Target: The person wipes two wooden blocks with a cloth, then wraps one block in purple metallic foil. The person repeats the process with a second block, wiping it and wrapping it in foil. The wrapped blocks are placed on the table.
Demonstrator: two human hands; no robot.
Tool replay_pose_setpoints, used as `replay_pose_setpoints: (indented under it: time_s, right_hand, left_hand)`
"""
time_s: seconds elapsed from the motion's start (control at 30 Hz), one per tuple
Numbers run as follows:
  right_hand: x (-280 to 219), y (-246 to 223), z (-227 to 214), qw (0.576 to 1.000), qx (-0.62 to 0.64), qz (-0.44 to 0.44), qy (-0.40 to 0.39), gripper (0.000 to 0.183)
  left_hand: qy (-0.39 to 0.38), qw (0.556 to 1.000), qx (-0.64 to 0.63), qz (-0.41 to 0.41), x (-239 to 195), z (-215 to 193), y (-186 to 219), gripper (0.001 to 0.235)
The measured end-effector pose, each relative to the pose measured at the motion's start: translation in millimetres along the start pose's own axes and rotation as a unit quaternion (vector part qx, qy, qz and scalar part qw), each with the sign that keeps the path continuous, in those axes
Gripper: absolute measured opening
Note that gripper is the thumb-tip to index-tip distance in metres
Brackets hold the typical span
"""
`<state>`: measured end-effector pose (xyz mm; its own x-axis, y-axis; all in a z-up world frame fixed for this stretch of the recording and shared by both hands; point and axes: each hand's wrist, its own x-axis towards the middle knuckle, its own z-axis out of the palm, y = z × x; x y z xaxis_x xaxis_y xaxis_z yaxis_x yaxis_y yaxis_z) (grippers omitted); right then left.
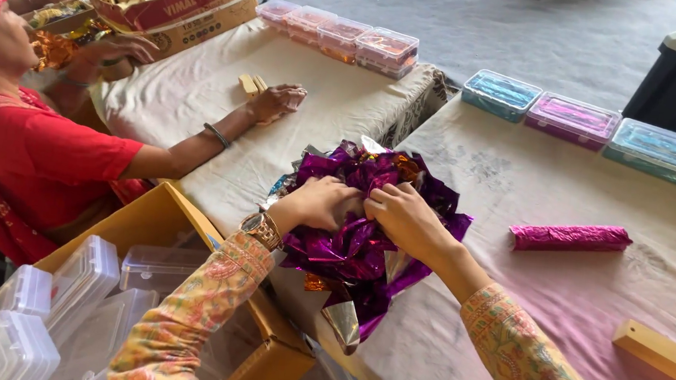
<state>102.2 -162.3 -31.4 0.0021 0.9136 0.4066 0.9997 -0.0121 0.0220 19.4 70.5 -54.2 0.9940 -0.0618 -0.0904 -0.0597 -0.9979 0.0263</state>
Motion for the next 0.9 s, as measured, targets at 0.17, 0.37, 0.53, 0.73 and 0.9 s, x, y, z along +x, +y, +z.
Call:
replay_pose_setpoints:
  time_s: [0.17, 0.37, 0.53, 0.73, 0.9]
  right_hand:
    - [-20, -7, -17, 0.99, -0.109, -0.043, 0.082, 0.023]
    - [-44, -13, -9, 0.982, -0.14, -0.076, 0.102, 0.02]
    - [-42, -17, -17, 0.977, -0.152, -0.082, 0.126, 0.022]
    - [-46, -14, -26, 0.964, -0.225, -0.113, 0.09, 0.02]
    - [-80, -14, -76, 0.965, -0.171, -0.084, 0.179, 0.014]
  left_hand:
    - [0.029, 0.999, 0.02, 0.007, 3, -5, 3, 0.082]
    - [0.001, 0.999, 0.033, -0.017, -8, -29, 20, 0.078]
    - [-0.05, 0.998, 0.009, -0.037, 4, -19, 14, 0.088]
    - [-0.048, 0.997, 0.044, -0.041, 12, 9, 7, 0.093]
    - [-0.026, 0.99, 0.129, -0.041, 24, 35, -2, 0.078]
